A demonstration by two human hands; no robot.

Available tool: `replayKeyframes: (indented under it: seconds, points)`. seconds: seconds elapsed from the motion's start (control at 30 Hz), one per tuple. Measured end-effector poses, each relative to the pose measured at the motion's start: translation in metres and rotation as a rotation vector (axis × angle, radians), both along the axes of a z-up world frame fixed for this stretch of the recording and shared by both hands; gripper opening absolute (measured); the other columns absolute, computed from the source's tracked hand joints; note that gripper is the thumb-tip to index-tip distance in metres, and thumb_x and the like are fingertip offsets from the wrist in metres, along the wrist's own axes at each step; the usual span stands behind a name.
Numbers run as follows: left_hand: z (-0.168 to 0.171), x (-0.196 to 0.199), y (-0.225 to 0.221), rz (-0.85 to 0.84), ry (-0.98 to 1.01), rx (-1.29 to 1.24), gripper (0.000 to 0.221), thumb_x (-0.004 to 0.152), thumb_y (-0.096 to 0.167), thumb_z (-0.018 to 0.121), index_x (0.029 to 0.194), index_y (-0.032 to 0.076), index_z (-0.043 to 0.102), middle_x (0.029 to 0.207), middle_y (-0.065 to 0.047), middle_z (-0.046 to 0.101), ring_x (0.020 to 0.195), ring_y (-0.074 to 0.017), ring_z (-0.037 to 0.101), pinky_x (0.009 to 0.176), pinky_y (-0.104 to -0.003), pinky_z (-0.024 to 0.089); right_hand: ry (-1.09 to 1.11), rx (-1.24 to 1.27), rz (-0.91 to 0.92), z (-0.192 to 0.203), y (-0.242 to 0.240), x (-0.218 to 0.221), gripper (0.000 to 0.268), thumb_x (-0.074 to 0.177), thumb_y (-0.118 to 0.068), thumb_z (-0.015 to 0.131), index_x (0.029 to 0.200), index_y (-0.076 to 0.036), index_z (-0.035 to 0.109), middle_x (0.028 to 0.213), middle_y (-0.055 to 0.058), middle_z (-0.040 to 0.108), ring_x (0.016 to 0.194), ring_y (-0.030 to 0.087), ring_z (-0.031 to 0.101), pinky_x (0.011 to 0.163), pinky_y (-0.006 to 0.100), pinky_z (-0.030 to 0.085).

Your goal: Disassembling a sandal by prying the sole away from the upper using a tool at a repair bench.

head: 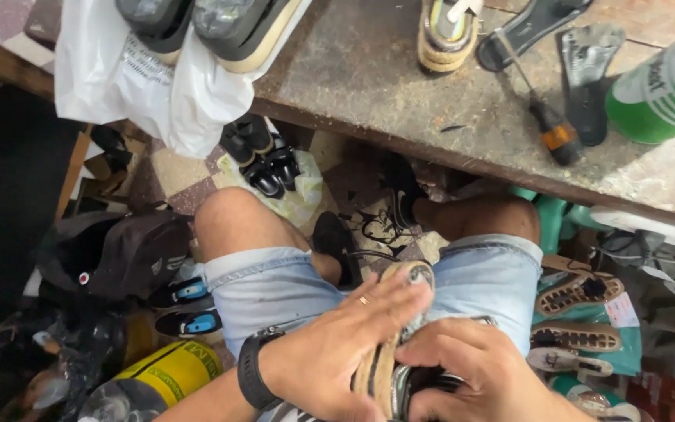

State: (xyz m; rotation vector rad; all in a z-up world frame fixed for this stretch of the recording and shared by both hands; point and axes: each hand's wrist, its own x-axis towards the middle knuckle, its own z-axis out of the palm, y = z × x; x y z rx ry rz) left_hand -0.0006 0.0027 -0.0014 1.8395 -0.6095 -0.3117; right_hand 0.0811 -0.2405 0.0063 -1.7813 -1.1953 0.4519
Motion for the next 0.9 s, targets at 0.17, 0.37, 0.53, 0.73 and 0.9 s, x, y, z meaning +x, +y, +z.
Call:
replayKeyframes:
  seconds: [0.17, 0.37, 0.53, 0.73, 0.9]
  points:
    - [-0.002, -0.011, -0.006, 0.046, 0.014, 0.084, 0.110, 0.088, 0.075, 0.043, 0.165, -0.001, 0.023, 0.169, -0.029, 0.036, 0.162, -0.0438, 0.028, 0.129, -0.058, 0.018, 0.042, -0.187, 0.035, -0.009, -0.020, -0.010, 0.060, 0.095, -0.059, 0.071, 0.132, -0.011, 0.071, 0.126, 0.014, 0.079, 0.116, 0.028, 0.079, 0.089, 0.041, 0.062]
    - [-0.003, -0.023, -0.015, 0.132, 0.068, -0.018, 0.095, 0.094, 0.077, 0.040, 0.149, 0.000, 0.045, 0.157, -0.021, 0.050, 0.162, -0.0463, 0.028, 0.126, -0.056, 0.030, 0.019, -0.036, 0.107, -0.009, -0.015, -0.008, 0.045, 0.098, -0.046, 0.073, 0.122, -0.008, 0.072, 0.100, 0.007, 0.073, 0.085, 0.023, 0.072, 0.070, 0.037, 0.058]
    - [0.004, -0.018, -0.022, 0.177, 0.025, -0.114, 0.080, 0.093, 0.073, 0.047, 0.121, -0.001, 0.059, 0.128, -0.020, 0.057, 0.148, -0.0471, 0.049, 0.131, -0.058, 0.029, 0.114, 0.097, 0.106, -0.006, -0.004, -0.004, 0.025, 0.094, -0.035, 0.078, 0.102, -0.012, 0.075, 0.087, 0.000, 0.075, 0.074, 0.020, 0.073, 0.065, 0.035, 0.058]
    - [-0.009, -0.028, -0.023, 0.228, 0.070, -0.171, 0.077, 0.093, 0.078, 0.048, 0.123, 0.009, 0.060, 0.136, -0.014, 0.059, 0.158, -0.0459, 0.042, 0.132, -0.058, 0.029, 0.085, 0.199, 0.136, -0.005, -0.003, -0.003, 0.020, 0.096, -0.031, 0.077, 0.095, -0.011, 0.073, 0.083, 0.003, 0.075, 0.067, 0.023, 0.071, 0.061, 0.035, 0.055]
    - [-0.020, -0.035, -0.021, 0.279, 0.077, -0.205, 0.071, 0.091, 0.076, 0.056, 0.123, 0.013, 0.061, 0.139, -0.015, 0.058, 0.160, -0.0462, 0.039, 0.131, -0.061, 0.030, 0.085, 0.255, 0.015, -0.007, -0.009, -0.012, 0.013, 0.096, -0.017, 0.072, 0.085, -0.011, 0.067, 0.076, 0.003, 0.072, 0.065, 0.020, 0.070, 0.065, 0.032, 0.061]
